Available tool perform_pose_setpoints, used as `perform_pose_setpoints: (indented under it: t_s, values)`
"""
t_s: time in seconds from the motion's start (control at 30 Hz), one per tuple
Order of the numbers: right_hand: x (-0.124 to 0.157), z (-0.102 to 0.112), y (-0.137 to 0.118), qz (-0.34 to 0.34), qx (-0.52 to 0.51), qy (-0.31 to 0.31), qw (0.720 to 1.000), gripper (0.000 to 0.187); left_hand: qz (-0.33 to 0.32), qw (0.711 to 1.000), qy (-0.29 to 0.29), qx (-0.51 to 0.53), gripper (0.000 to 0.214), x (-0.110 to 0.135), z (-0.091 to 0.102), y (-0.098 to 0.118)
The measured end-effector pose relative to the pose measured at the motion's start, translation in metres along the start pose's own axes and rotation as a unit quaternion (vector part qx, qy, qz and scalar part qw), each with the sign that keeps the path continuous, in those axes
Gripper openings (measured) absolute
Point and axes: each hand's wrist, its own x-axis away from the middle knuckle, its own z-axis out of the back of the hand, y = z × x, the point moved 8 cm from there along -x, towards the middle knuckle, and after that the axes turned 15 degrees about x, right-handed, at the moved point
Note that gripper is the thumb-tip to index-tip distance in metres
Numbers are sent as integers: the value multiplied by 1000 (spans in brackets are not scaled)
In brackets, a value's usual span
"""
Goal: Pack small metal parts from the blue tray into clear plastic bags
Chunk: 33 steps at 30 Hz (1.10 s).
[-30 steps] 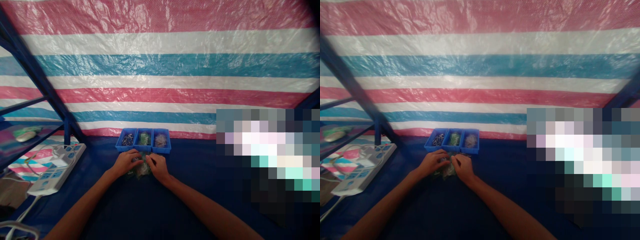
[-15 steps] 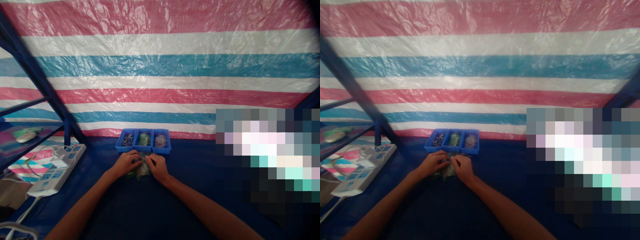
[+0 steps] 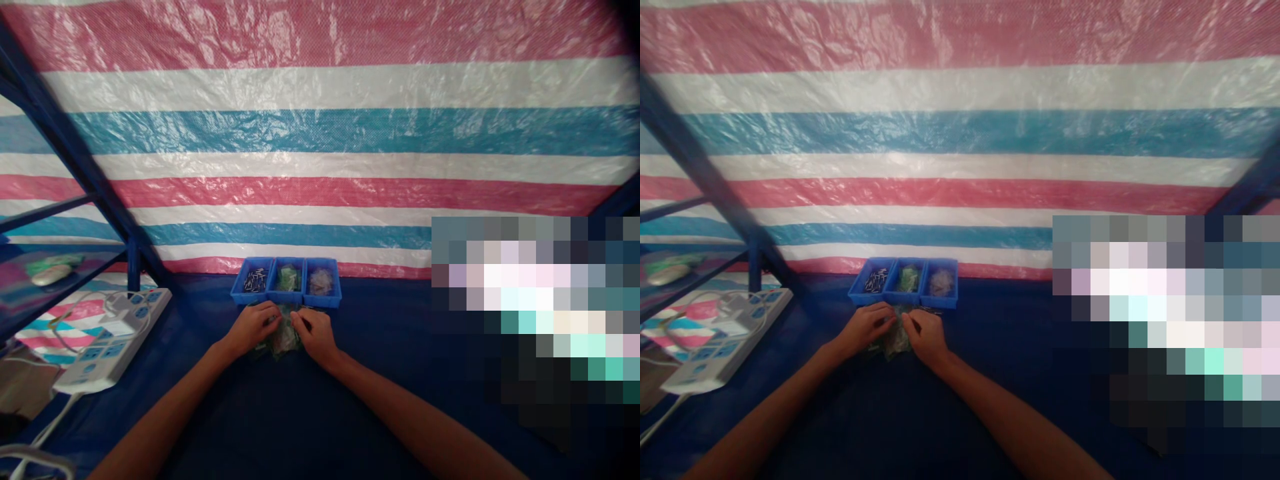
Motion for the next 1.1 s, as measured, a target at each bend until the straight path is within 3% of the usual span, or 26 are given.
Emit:
perform_pose_setpoints:
  t_s: [0.13, 0.37, 0.47, 0.57, 0.73, 1.1]
  values:
    - [0, 4, 0, -3, -12, 18, 1000, 35, 5, 999, 42, 20, 23, 1, 6, 1]
    - [-1, 14, 3, -34, -49, 62, 996, 20, 24, 984, 173, 42, 23, 8, 28, 1]
    - [-2, 12, 8, -52, -66, 65, 994, 26, 60, 974, 202, 84, 24, 11, 29, -3]
    - [-4, 6, 8, -40, -71, 38, 996, 30, 90, 961, 219, 143, 23, 14, 27, -7]
    - [-3, 0, -2, 23, -56, -2, 998, 18, 94, 940, 253, 209, 22, 18, 24, -10]
    - [-3, 3, -2, 14, -44, 20, 999, 22, 109, 924, 250, 267, 22, 19, 17, -9]
